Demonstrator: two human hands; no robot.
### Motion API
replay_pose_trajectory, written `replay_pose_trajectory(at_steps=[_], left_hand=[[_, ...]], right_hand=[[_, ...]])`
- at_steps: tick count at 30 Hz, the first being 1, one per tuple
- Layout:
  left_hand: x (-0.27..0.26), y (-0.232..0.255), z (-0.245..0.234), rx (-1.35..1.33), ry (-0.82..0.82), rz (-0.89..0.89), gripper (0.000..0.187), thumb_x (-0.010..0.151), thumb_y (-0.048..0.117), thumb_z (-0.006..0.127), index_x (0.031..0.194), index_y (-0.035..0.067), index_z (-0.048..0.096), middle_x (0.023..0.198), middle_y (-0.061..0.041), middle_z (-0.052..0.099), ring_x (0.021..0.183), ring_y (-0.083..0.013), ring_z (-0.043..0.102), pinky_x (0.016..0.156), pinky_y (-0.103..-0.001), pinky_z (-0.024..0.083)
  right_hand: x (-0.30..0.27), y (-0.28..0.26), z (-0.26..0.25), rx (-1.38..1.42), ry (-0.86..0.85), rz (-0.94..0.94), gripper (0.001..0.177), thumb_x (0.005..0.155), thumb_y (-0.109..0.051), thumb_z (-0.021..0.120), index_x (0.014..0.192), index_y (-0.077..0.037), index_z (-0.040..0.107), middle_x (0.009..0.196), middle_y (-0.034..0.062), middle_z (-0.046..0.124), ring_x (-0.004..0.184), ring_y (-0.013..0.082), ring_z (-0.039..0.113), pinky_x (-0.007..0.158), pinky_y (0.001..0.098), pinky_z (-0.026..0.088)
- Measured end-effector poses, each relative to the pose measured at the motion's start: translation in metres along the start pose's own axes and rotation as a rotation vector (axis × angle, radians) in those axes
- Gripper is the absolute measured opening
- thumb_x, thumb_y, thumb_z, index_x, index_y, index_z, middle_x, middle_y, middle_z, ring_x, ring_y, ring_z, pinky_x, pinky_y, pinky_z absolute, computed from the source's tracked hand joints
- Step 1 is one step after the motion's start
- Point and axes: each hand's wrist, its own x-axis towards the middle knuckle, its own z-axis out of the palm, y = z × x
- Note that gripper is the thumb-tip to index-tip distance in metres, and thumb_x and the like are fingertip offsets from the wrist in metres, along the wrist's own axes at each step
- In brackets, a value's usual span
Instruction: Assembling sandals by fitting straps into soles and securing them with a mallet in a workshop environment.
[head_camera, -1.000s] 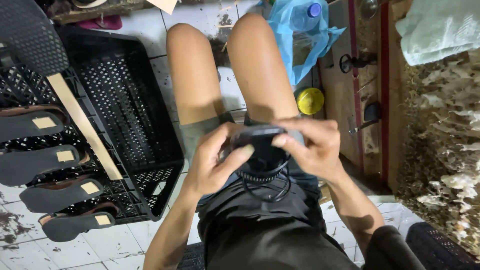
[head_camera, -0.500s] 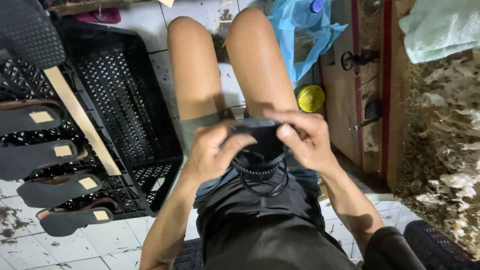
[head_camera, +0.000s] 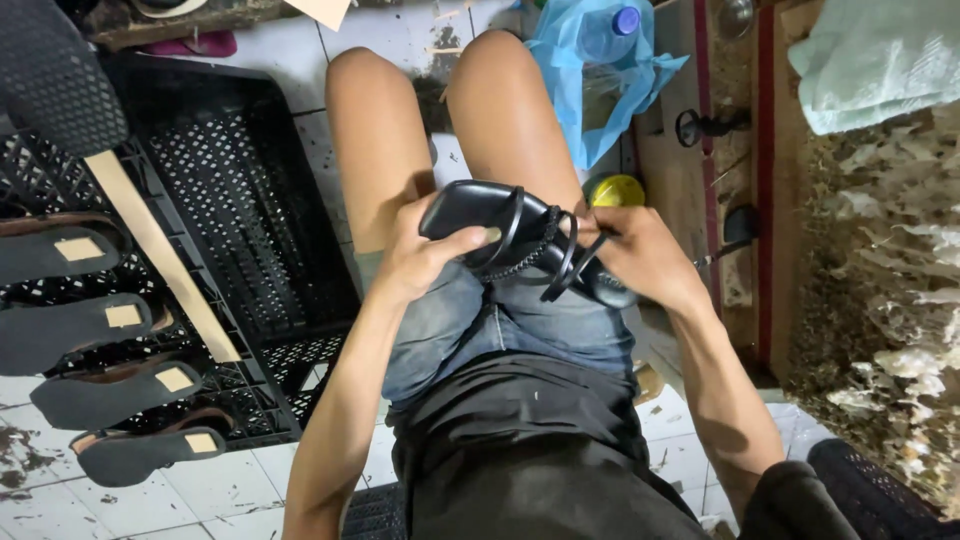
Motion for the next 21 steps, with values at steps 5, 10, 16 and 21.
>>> replay_pose_trajectory(at_steps=[5,10,16,21], left_hand=[[0.006,-0.008,-0.002,0.404,0.029,0.047,0.02,0.063,0.017,0.076,0.074,0.01,0.061,0.06,-0.003,0.058,0.06,-0.0075,0.051,0.053,-0.021,0.043],[0.014,-0.003,0.002,0.42,-0.017,0.176,0.018,0.067,0.017,0.073,0.08,0.01,0.063,0.065,-0.006,0.063,0.063,-0.0115,0.059,0.055,-0.022,0.046],[0.013,0.005,0.002,0.32,-0.065,0.292,0.021,0.069,0.011,0.072,0.088,0.006,0.064,0.073,-0.009,0.066,0.07,-0.0136,0.062,0.06,-0.025,0.05],[-0.007,-0.03,-0.001,-0.56,-0.379,0.197,0.052,0.083,0.036,0.051,0.12,0.0,0.044,0.12,-0.02,0.05,0.111,-0.0304,0.047,0.093,-0.051,0.039]], right_hand=[[0.0,0.007,0.005,0.045,0.068,0.009,0.011,0.072,-0.021,0.068,0.071,-0.012,0.063,0.055,0.0122,0.059,0.057,0.0316,0.06,0.054,0.0368,0.044],[0.012,0.014,0.006,0.132,0.059,-0.002,0.014,0.072,-0.024,0.07,0.066,-0.014,0.061,0.047,0.0041,0.052,0.048,0.0118,0.049,0.047,0.0267,0.041],[0.014,0.003,0.002,0.302,0.062,-0.079,0.016,0.072,-0.019,0.07,0.064,-0.01,0.059,0.047,0.0023,0.049,0.05,0.0098,0.044,0.048,0.0247,0.039],[-0.002,0.005,0.022,0.637,0.065,-0.081,0.014,0.069,-0.014,0.073,0.074,-0.007,0.062,0.057,-0.0025,0.05,0.057,0.0078,0.046,0.053,0.0179,0.038]])
